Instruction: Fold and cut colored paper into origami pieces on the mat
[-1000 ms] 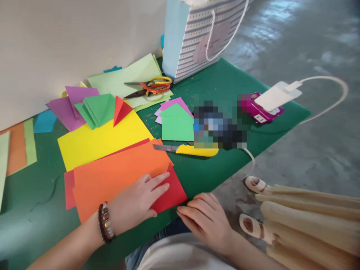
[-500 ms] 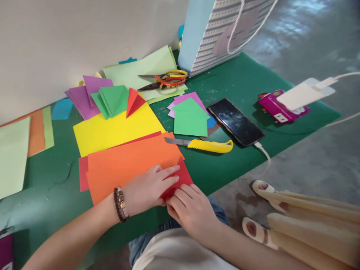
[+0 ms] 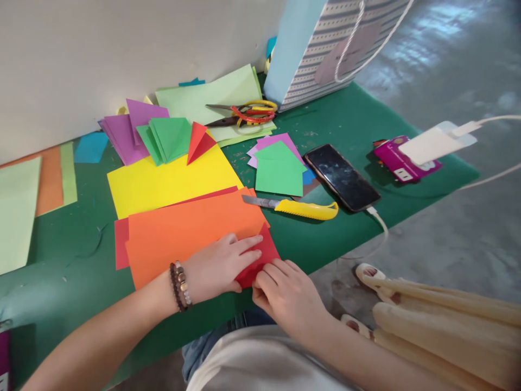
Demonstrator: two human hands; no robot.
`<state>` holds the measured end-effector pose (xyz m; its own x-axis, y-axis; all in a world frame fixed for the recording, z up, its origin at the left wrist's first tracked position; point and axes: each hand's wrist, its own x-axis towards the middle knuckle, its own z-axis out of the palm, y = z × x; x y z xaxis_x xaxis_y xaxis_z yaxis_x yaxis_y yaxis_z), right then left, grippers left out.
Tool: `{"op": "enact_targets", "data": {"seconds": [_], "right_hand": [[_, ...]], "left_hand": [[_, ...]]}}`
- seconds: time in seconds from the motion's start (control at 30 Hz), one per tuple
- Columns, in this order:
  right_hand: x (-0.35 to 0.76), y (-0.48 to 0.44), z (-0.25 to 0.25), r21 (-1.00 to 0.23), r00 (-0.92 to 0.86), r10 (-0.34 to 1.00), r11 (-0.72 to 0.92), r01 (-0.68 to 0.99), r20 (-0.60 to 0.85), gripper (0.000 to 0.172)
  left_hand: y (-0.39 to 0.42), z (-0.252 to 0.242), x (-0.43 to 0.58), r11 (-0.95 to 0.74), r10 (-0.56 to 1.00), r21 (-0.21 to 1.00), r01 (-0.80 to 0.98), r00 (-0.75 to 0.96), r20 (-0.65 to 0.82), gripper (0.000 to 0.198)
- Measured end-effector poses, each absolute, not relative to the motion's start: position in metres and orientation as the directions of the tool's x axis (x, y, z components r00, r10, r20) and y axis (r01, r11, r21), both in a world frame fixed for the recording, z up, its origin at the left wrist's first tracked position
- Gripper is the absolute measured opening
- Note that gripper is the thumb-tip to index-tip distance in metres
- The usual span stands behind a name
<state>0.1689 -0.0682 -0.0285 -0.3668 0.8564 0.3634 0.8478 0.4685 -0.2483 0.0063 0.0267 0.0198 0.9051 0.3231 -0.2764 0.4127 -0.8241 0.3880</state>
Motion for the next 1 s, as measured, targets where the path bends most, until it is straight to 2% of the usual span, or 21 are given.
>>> {"op": "enact_targets", "data": {"seconds": [0.27,0.5,0.67,0.73,0.83,0.93,1.0], "right_hand": [[0.173,-0.071,-0.024,-0.258,-0.307,0.913,0.375,0.891,0.268,0.018],[0.197,-0.067,-0.025,-0.192,-0.246,0.930,0.303,0.933,0.274,0.019],[0.224,-0.071,-0.021,-0.193,-0.200,0.939,0.260,0.946,0.280,0.022],[0.225,-0.074,-0.018,-0.229,-0.199,0.931,0.275,0.934,0.307,0.021],[0.209,-0.077,-0.016,-0.297,-0.265,0.894,0.380,0.876,0.362,0.017],[0.188,-0.076,-0.023,-0.305,-0.359,0.855,0.479,0.823,0.374,0.019],[0.183,-0.074,-0.028,-0.312,-0.356,0.865,0.468,0.827,0.355,0.020]], "left_hand": [[0.026,0.015,0.005,-0.830,0.325,0.387,0.403,0.911,-0.253,0.061],[0.027,0.016,0.005,-0.840,0.322,0.353,0.411,0.903,-0.284,0.071],[0.027,0.014,0.004,-0.832,0.337,0.354,0.428,0.895,-0.291,0.073],[0.027,0.013,0.003,-0.833,0.338,0.355,0.423,0.899,-0.279,0.073],[0.026,0.012,0.003,-0.839,0.335,0.356,0.412,0.906,-0.258,0.074],[0.025,0.011,0.003,-0.833,0.346,0.366,0.415,0.907,-0.242,0.073],[0.025,0.012,0.003,-0.829,0.348,0.371,0.417,0.906,-0.241,0.070]]}}
